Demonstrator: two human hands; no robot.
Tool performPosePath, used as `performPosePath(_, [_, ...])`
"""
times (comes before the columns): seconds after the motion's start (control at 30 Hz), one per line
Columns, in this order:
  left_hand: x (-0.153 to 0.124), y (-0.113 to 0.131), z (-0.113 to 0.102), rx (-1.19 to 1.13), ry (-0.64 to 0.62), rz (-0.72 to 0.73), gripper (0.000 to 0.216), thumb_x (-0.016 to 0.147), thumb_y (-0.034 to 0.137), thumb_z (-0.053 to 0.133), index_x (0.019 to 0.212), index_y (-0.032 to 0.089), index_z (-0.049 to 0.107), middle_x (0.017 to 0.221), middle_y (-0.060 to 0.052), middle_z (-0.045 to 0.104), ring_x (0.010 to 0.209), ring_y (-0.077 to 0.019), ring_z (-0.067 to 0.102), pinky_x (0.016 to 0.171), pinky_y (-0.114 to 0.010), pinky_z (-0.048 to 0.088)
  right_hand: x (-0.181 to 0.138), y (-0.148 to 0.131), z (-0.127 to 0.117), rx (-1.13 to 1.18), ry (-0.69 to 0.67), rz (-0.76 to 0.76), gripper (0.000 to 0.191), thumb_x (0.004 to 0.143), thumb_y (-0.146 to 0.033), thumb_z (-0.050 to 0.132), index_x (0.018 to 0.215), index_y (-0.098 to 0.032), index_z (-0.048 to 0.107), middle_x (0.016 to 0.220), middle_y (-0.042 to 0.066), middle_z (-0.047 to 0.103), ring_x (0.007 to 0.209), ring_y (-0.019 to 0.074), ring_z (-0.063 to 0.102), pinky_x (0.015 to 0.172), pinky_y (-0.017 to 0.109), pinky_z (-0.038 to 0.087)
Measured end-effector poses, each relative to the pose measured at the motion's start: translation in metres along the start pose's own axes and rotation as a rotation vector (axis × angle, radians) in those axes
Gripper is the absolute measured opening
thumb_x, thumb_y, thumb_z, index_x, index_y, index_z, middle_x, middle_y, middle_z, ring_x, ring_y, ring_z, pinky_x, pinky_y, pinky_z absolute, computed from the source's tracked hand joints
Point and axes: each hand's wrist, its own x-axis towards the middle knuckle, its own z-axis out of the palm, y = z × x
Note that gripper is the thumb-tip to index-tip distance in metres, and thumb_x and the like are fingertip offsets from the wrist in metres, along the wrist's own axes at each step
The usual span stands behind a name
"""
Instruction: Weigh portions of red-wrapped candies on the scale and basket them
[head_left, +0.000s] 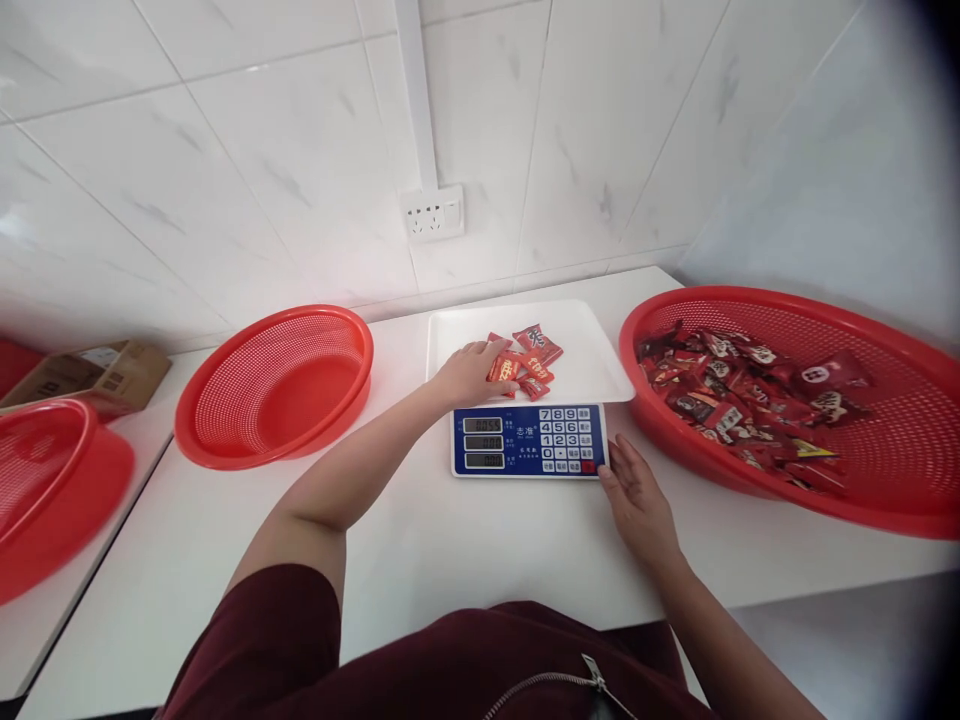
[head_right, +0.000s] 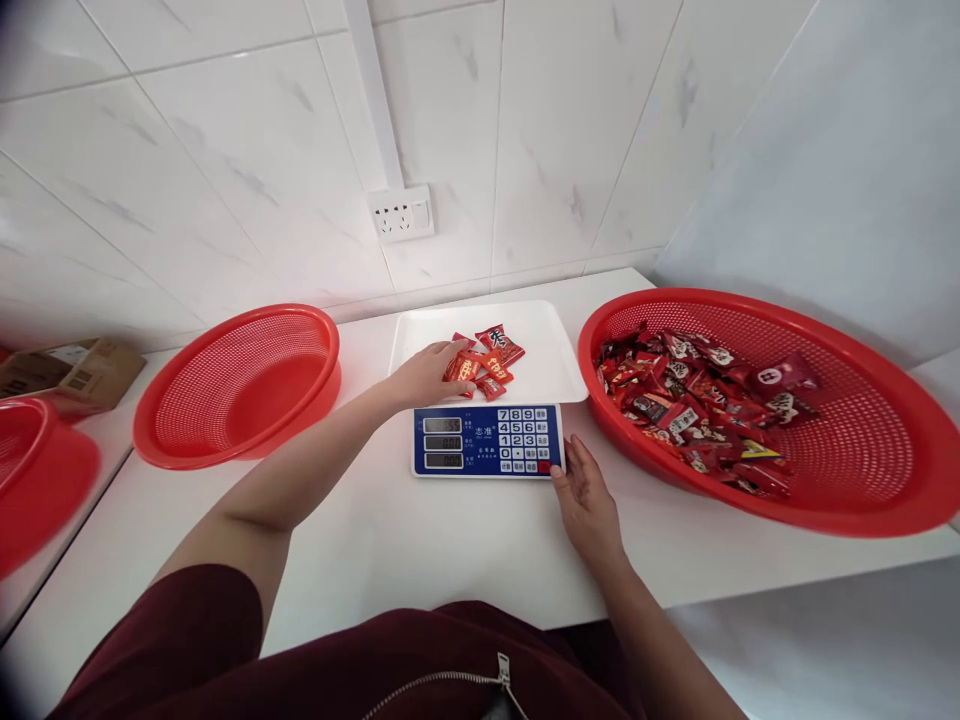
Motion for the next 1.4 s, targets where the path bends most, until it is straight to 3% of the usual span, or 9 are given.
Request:
performPosePath(0.17, [0.001, -0.002, -0.003, 0.003, 0.025, -0.102, 0.064, 0.074, 0.048, 0.058, 0.131, 0.025, 0.038, 0.111, -0.011, 0.055, 0.104, -0.029, 0.051, 0.085, -0.044, 0.042, 0.0, -0.002, 0.001, 0.001, 0.007, 0.004, 0.066, 0.079, -0.052, 0.054, 0.136, -0.025, 0.034, 0.141, 0.008, 0.041, 0.131, 0.0223, 0.033, 0.109, 0.041, 0.028])
performPosePath(0.43, [-0.013, -0.007, -0.005, -0.251, 0.283, -0.074, 0.04, 0.072, 0.008, 0.052, 0.109, 0.024, 0.056, 0.101, -0.004, 0.052, 0.096, -0.016, 0.054, 0.086, -0.029, 0.045, 0.001, 0.002, 0.0, 0.001, 0.01, -0.002, 0.065, 0.079, -0.052, 0.053, 0.135, -0.024, 0.035, 0.141, 0.007, 0.04, 0.131, 0.0219, 0.034, 0.109, 0.039, 0.029])
performPosePath(0.57, [-0.046, -0.017, -0.042, -0.05, 0.533, -0.146, 0.039, 0.075, 0.012, 0.052, 0.112, 0.025, 0.057, 0.109, -0.004, 0.051, 0.102, -0.0181, 0.052, 0.089, -0.031, 0.044, 0.001, 0.001, -0.001, 0.006, -0.012, -0.006, 0.063, 0.081, -0.051, 0.052, 0.135, -0.026, 0.035, 0.14, 0.006, 0.042, 0.131, 0.021, 0.034, 0.109, 0.039, 0.029])
performPosePath(0.7, [-0.098, -0.042, -0.089, 0.264, 0.709, -0.407, 0.038, 0.082, 0.025, 0.049, 0.12, 0.024, 0.051, 0.115, -0.006, 0.047, 0.101, -0.0226, 0.052, 0.085, -0.036, 0.046, 0.001, 0.001, -0.001, 0.002, -0.012, 0.008, 0.061, 0.081, -0.05, 0.052, 0.135, -0.026, 0.035, 0.141, 0.005, 0.041, 0.131, 0.0214, 0.034, 0.109, 0.039, 0.031])
performPosePath(0.8, [-0.125, -0.061, -0.103, 0.4, 0.631, -0.558, 0.041, 0.086, 0.032, 0.043, 0.125, 0.021, 0.046, 0.121, -0.011, 0.046, 0.11, -0.0303, 0.048, 0.087, -0.046, 0.044, 0.002, 0.003, -0.001, 0.02, -0.009, 0.005, 0.062, 0.081, -0.05, 0.052, 0.135, -0.025, 0.035, 0.141, 0.005, 0.041, 0.131, 0.022, 0.034, 0.108, 0.04, 0.031])
performPosePath(0.9, [-0.123, -0.068, -0.092, 0.45, 0.567, -0.572, 0.046, 0.086, 0.037, 0.044, 0.128, 0.018, 0.044, 0.135, -0.014, 0.037, 0.129, -0.0363, 0.028, 0.1, -0.057, 0.027, 0.002, 0.004, -0.002, 0.032, -0.007, 0.013, 0.062, 0.08, -0.051, 0.053, 0.134, -0.025, 0.036, 0.141, 0.006, 0.04, 0.131, 0.0227, 0.034, 0.109, 0.04, 0.03])
performPosePath(1.1, [-0.048, -0.033, -0.03, 0.053, 0.275, -0.174, 0.059, 0.083, 0.048, 0.047, 0.133, 0.019, 0.036, 0.145, -0.013, 0.029, 0.136, -0.026, 0.018, 0.108, -0.044, 0.023, 0.004, 0.009, -0.002, 0.002, -0.007, -0.013, 0.057, 0.081, -0.05, 0.052, 0.132, -0.027, 0.04, 0.138, 0.005, 0.045, 0.128, 0.0234, 0.039, 0.107, 0.042, 0.033])
performPosePath(1.23, [0.005, 0.002, 0.004, -0.048, 0.065, -0.018, 0.086, 0.07, 0.064, 0.054, 0.139, 0.022, 0.024, 0.15, -0.016, 0.015, 0.138, -0.0325, 0.006, 0.107, -0.051, 0.017, 0.005, 0.011, -0.001, 0.0, 0.0, -0.025, 0.055, 0.081, -0.049, 0.051, 0.131, -0.027, 0.042, 0.136, 0.005, 0.048, 0.126, 0.0237, 0.042, 0.105, 0.043, 0.036])
performPosePath(1.4, [0.035, 0.019, 0.016, 0.004, 0.021, 0.08, 0.083, 0.067, 0.058, 0.061, 0.137, 0.027, 0.029, 0.141, -0.011, 0.034, 0.128, -0.0322, 0.033, 0.103, -0.049, 0.027, 0.006, 0.006, -0.001, 0.003, -0.007, -0.041, 0.05, 0.081, -0.048, 0.052, 0.125, -0.026, 0.048, 0.132, 0.005, 0.052, 0.123, 0.0246, 0.045, 0.102, 0.042, 0.04])
